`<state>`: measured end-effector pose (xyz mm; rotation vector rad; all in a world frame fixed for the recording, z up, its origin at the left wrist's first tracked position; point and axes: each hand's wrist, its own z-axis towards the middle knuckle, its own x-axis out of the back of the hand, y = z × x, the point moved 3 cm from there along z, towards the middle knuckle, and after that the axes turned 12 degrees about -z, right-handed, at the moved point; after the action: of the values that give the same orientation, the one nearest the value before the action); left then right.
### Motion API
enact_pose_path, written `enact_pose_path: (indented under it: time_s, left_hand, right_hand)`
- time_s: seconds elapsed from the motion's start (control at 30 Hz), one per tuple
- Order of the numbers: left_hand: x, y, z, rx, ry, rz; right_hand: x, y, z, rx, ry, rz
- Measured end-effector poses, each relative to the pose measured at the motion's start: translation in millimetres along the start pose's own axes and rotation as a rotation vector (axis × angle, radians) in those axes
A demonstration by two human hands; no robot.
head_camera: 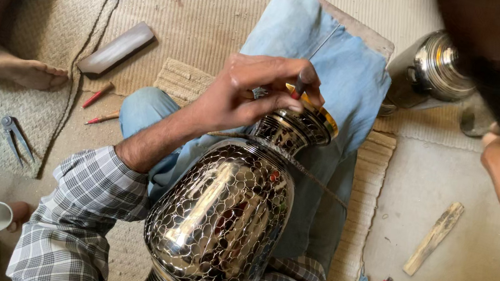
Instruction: The person sits on the floor with a brass vase held between their legs and, using a punch chisel and a wooden mallet, repeatedly strikes the chisel to chase a honeycomb pattern into the vase's surface. Near the end they untie the rope securing the vase, reposition it, and resume hammering on another section.
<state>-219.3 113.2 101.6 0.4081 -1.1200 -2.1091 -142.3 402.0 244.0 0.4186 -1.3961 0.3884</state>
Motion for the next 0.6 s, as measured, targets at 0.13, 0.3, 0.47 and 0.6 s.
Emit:
enact_pose_path:
  time_s: [0.13,0.3,0.47,0.6]
  left_hand:
    - [1.3,-3.0,0.6,-0.042,-0.059,0.143]
    - [3.3,-9.5,-0.3,0.042,-0.118,0.236]
    - [2.5,-3.3,-2.1,-0.050,-0.196,0.210]
    - [5.1,-4.0,-3.2,0.011,-0.234,0.228]
  right_hand:
    - [-10.6,-5.2,-10.1,-0.026,-0.075,-0.073]
    - [-19.9,-2.0,-21.7,-0.086,0.039,0.133]
    - [-32.5,-0.7,-38.7,-0.011,0.086,0.039]
    - [-39.4,-3.5,-49.1,-0.021,0.154,-0.029]
